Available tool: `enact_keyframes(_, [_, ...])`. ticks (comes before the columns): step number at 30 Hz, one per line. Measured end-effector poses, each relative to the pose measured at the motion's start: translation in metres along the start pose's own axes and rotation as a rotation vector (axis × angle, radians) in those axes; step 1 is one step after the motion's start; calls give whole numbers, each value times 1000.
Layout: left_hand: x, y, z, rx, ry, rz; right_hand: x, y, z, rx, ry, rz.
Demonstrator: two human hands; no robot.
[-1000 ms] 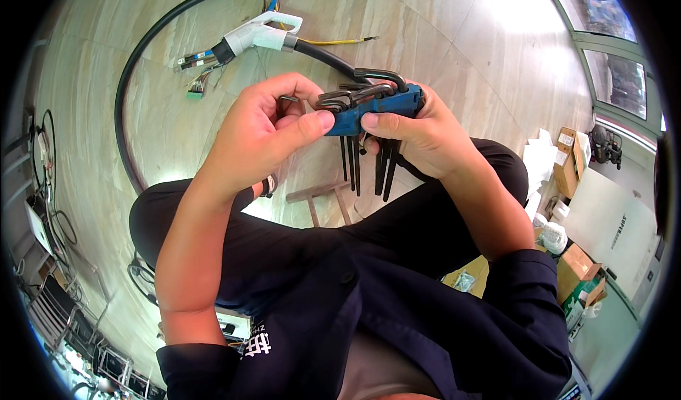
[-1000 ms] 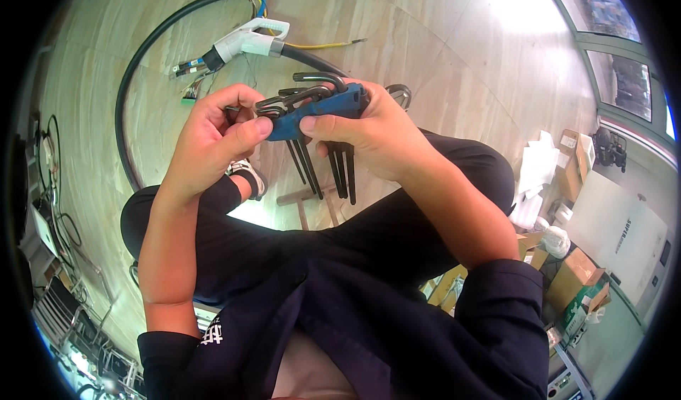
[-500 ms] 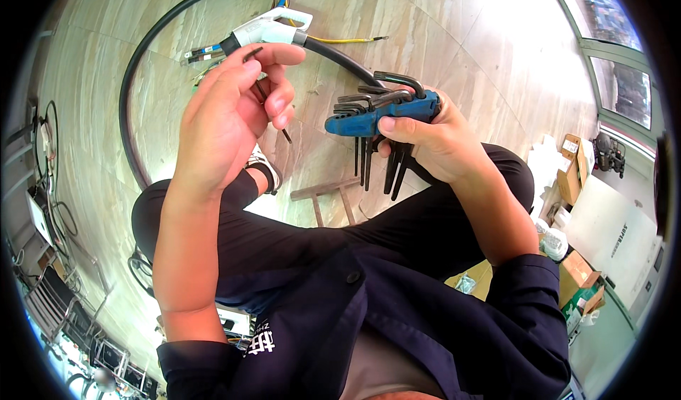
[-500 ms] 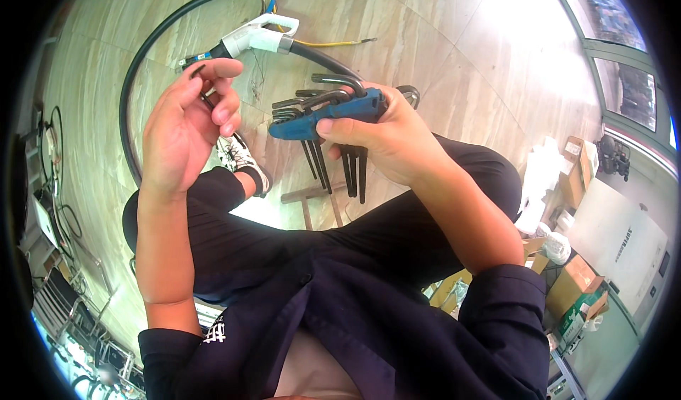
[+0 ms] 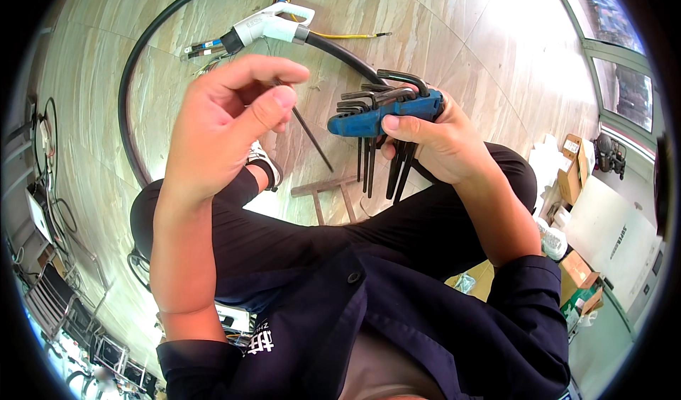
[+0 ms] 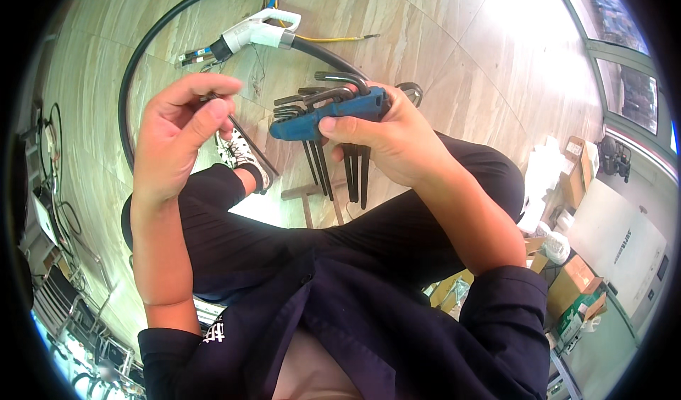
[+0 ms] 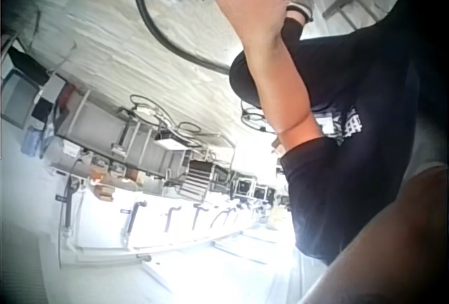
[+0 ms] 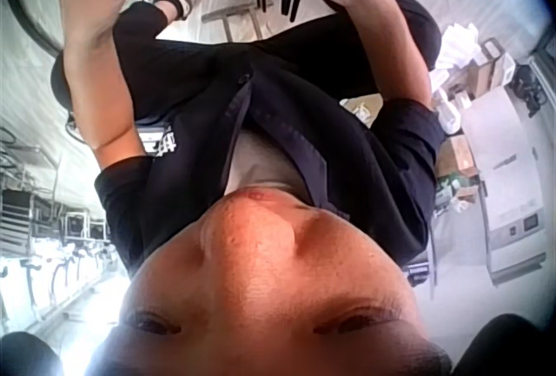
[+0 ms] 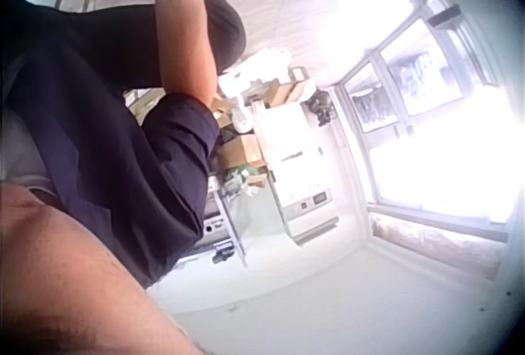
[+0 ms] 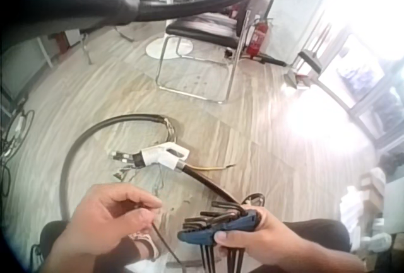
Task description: The person uses an allen wrench to tighten a screw on the side of a large electric vehicle charging plug while sitting on the floor.
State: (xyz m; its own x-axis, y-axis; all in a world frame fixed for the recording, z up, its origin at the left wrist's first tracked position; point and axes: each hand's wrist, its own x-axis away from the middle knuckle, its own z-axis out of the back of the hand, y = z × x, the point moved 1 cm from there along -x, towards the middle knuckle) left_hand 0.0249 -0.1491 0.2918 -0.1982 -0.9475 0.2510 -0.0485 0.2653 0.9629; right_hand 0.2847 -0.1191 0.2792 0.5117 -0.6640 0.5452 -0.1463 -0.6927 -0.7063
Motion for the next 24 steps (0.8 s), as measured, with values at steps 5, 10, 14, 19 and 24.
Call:
enact_keyframes(5, [-3, -1, -3, 170, 134, -203, 0, 2, 1, -11, -14, -4])
enact_keyframes(10, [-2, -2, -9, 235, 39, -67, -1, 2, -1, -18, -1, -1])
enact_keyframes(14, [-4, -8, -20, 276, -41, 200, -1, 3, 2, -20, 6, -29])
enact_keyframes(19, [-2, -10, -29, 291, -91, 317, -1, 4, 5, 19, -11, 21])
enact_keyframes(24, [0, -18, -38, 75, -22, 112, -3, 8, 6, 26, 0, 45])
